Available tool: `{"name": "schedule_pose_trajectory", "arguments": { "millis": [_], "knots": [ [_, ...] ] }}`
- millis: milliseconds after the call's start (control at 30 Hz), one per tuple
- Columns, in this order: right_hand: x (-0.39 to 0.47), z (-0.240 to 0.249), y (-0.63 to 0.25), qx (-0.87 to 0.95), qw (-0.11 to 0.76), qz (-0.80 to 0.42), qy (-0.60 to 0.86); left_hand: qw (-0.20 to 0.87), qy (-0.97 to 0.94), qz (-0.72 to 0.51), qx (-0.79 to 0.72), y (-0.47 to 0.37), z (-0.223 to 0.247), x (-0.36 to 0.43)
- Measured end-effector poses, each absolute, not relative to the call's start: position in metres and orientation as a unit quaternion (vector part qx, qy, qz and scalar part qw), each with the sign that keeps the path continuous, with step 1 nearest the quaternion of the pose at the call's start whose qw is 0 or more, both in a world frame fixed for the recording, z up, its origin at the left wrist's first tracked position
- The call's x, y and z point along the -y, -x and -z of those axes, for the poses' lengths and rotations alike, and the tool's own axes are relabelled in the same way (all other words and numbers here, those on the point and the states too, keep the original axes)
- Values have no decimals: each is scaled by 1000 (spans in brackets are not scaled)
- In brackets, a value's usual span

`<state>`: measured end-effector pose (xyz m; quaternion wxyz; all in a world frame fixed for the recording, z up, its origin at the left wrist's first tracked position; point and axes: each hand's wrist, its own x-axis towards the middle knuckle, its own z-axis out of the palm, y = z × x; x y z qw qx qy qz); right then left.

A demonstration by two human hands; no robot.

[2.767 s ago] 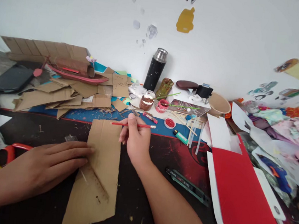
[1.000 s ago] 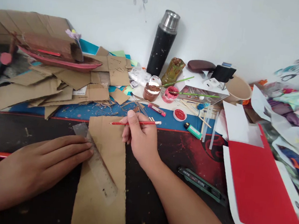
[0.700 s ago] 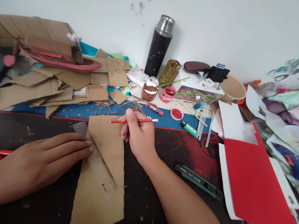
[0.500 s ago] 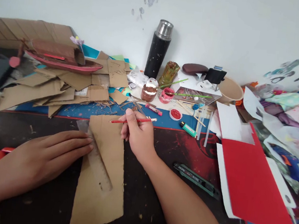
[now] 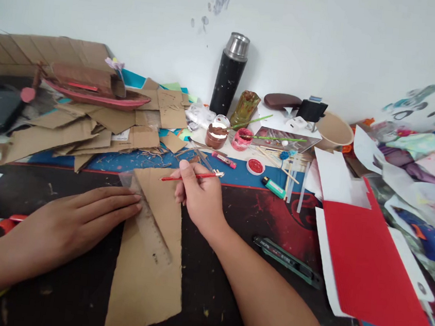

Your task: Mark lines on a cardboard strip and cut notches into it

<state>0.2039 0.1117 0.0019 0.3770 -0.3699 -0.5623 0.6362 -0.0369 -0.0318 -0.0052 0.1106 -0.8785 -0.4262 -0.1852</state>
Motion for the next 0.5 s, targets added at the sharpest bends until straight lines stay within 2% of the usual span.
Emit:
{"name": "schedule_pose_trajectory", "arguments": {
  "millis": [500],
  "knots": [
    [-111,-1,-205,589,367,-622,363,81,862,228,446,31,8,36]
  ]
}}
